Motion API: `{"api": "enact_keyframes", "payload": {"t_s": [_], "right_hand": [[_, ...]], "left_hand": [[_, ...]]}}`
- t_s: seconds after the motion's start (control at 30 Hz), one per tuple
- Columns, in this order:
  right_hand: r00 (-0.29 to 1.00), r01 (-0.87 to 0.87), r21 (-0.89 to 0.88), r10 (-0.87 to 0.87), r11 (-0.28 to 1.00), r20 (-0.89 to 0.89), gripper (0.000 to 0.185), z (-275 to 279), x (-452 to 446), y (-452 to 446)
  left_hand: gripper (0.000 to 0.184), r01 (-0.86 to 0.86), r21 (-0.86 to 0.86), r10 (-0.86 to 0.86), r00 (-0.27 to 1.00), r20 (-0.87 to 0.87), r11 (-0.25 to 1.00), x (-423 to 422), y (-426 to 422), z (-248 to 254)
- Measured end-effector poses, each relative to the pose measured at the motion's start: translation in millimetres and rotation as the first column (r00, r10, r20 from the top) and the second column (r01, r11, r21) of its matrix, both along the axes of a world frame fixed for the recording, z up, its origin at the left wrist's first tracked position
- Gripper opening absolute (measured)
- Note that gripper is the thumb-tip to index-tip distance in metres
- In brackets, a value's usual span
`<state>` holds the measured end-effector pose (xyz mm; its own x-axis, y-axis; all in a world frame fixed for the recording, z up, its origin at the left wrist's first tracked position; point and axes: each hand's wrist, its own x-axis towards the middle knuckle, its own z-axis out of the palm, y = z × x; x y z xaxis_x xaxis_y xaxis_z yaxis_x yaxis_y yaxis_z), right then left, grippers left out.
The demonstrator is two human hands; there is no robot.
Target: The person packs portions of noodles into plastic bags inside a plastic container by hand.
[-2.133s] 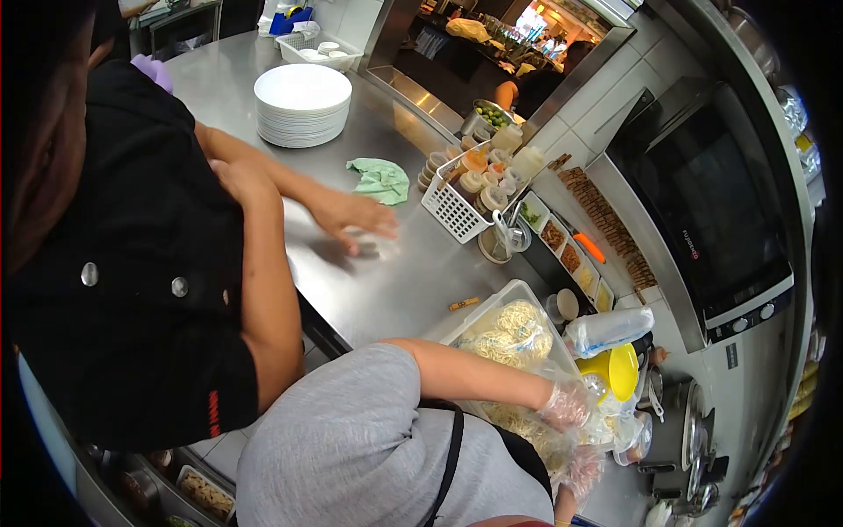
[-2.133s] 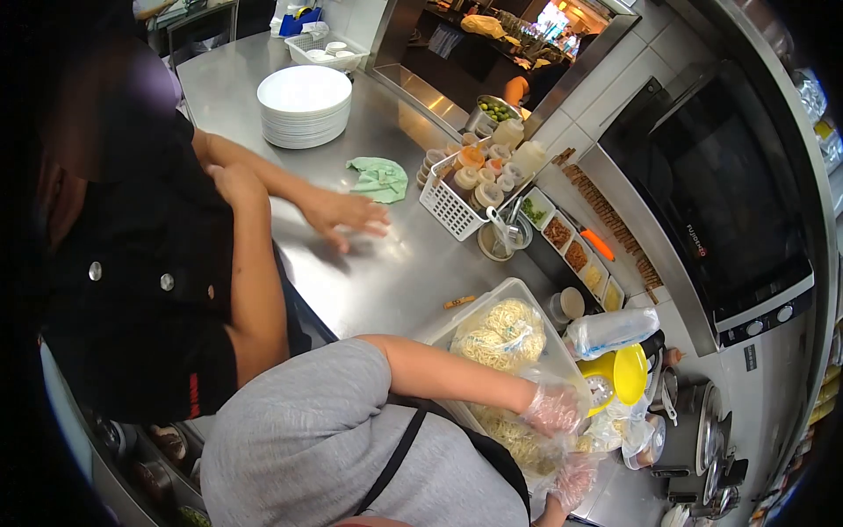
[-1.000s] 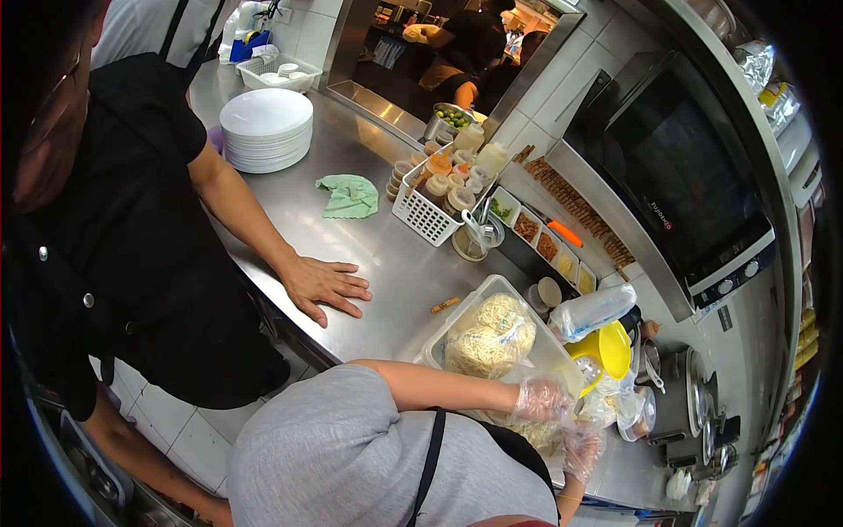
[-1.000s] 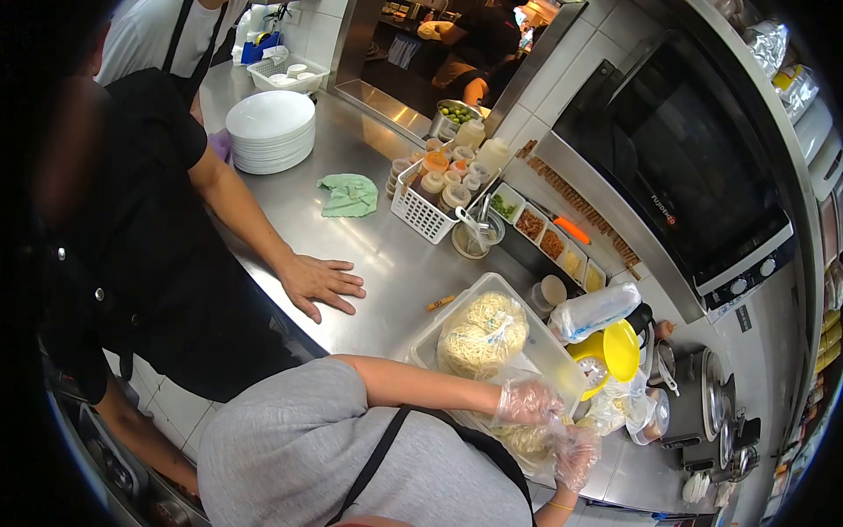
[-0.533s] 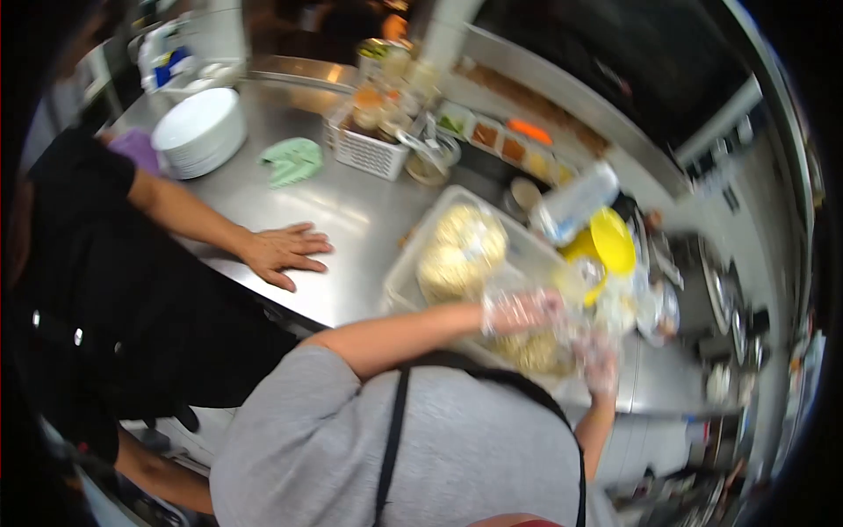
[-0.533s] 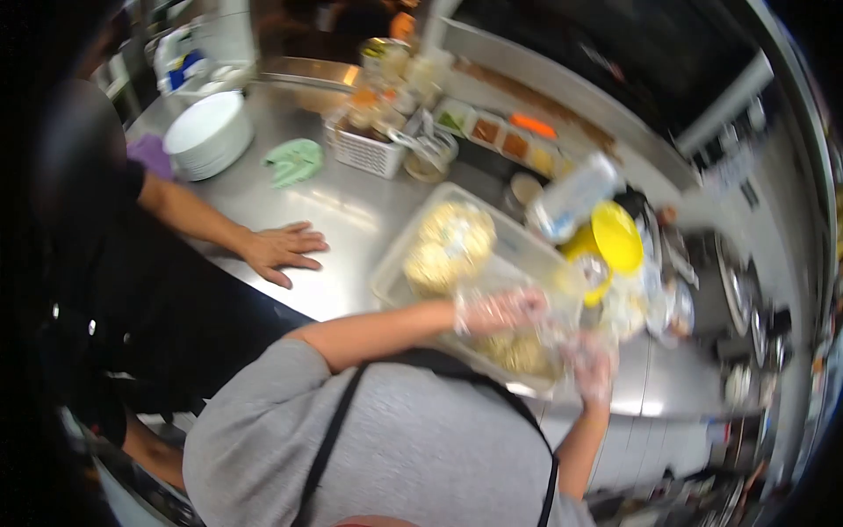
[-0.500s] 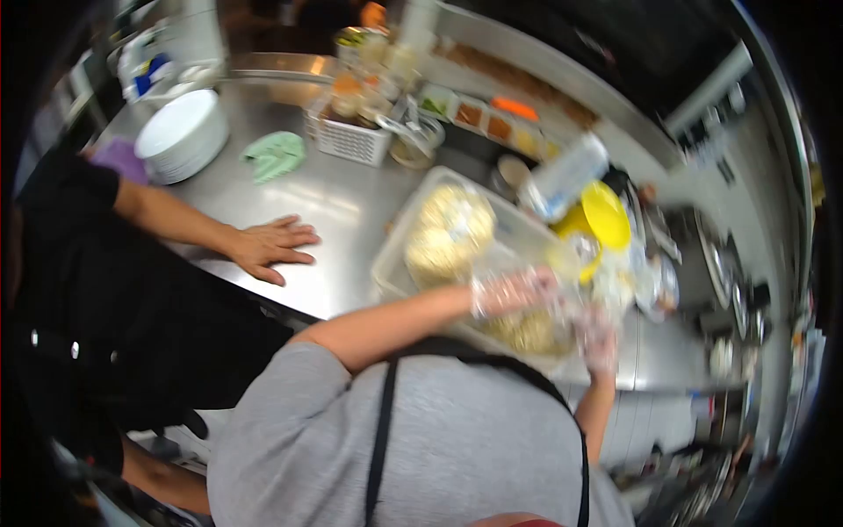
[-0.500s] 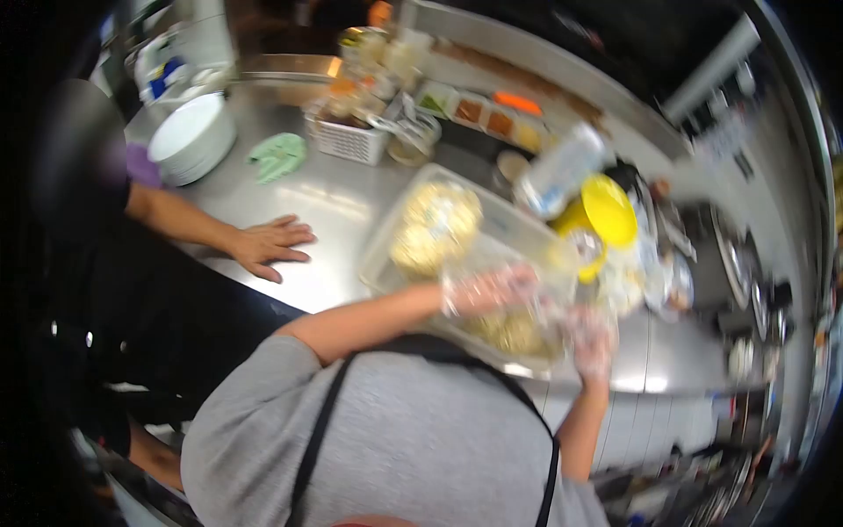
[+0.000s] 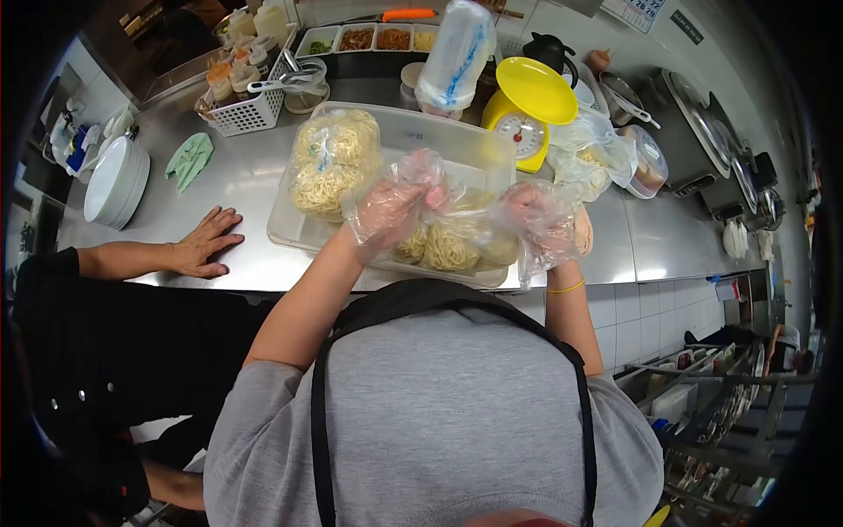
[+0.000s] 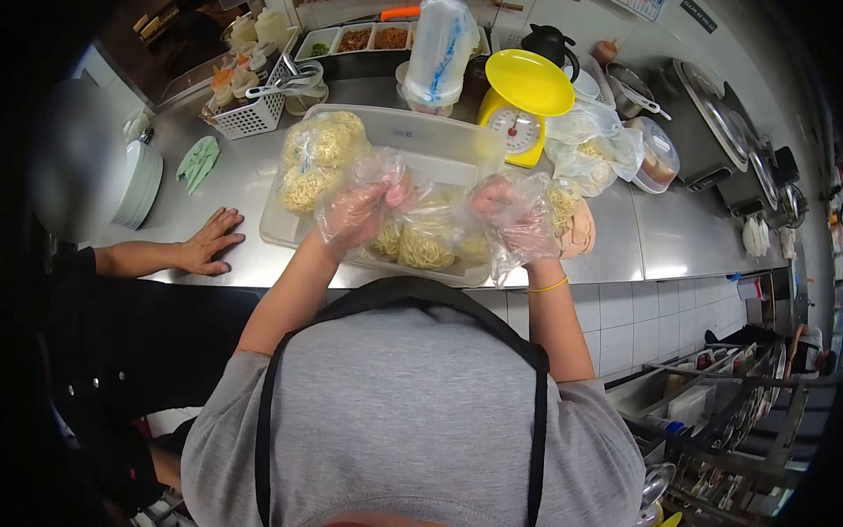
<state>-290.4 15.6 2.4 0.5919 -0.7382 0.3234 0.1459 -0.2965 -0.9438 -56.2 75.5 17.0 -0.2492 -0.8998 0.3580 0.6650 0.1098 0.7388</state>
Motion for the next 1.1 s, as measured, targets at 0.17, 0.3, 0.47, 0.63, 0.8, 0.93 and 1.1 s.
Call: {"api": "enact_keyframes", "payload": {"t_s": [0.17, 0.3, 0.47, 0.63, 0.8, 0.93, 1.1], "right_hand": [[0.984, -0.056, 0.099, 0.038, 0.994, 0.176, 0.023, 42, 11, 25], [0.953, 0.075, -0.290, -0.155, 0.954, -0.262, 0.021, 48, 17, 28], [0.960, -0.047, -0.369, -0.060, 0.928, -0.275, 0.021, 30, 20, 18], [0.966, -0.208, 0.118, 0.223, 0.971, -0.134, 0.016, 46, 26, 17], [0.971, -0.222, 0.323, 0.178, 0.920, 0.162, 0.019, 17, 25, 4], [0.999, -0.017, 0.439, -0.003, 0.898, 0.045, 0.016, 32, 25, 11], [0.971, 0.127, 0.250, -0.069, 0.960, -0.227, 0.016, 46, 33, 20]], "left_hand": [[0.017, -0.175, 0.055, 0.156, 0.955, 0.254, 0.983, -8, 1, 5], [0.018, -0.235, 0.066, 0.204, 0.930, 0.307, 0.970, -14, 4, 13], [0.023, -0.347, -0.430, 0.544, 0.381, 0.748, 0.834, -25, -4, -4], [0.020, -0.355, -0.584, 0.671, 0.213, 0.710, 0.730, -30, -12, -9], [0.019, -0.342, -0.207, 0.359, 0.478, 0.802, 0.917, -16, -13, 1], [0.013, -0.305, -0.069, 0.291, 0.780, 0.554, 0.950, -17, 7, 2], [0.009, -0.306, -0.285, 0.418, 0.674, 0.609, 0.908, -17, 8, 3]]}}
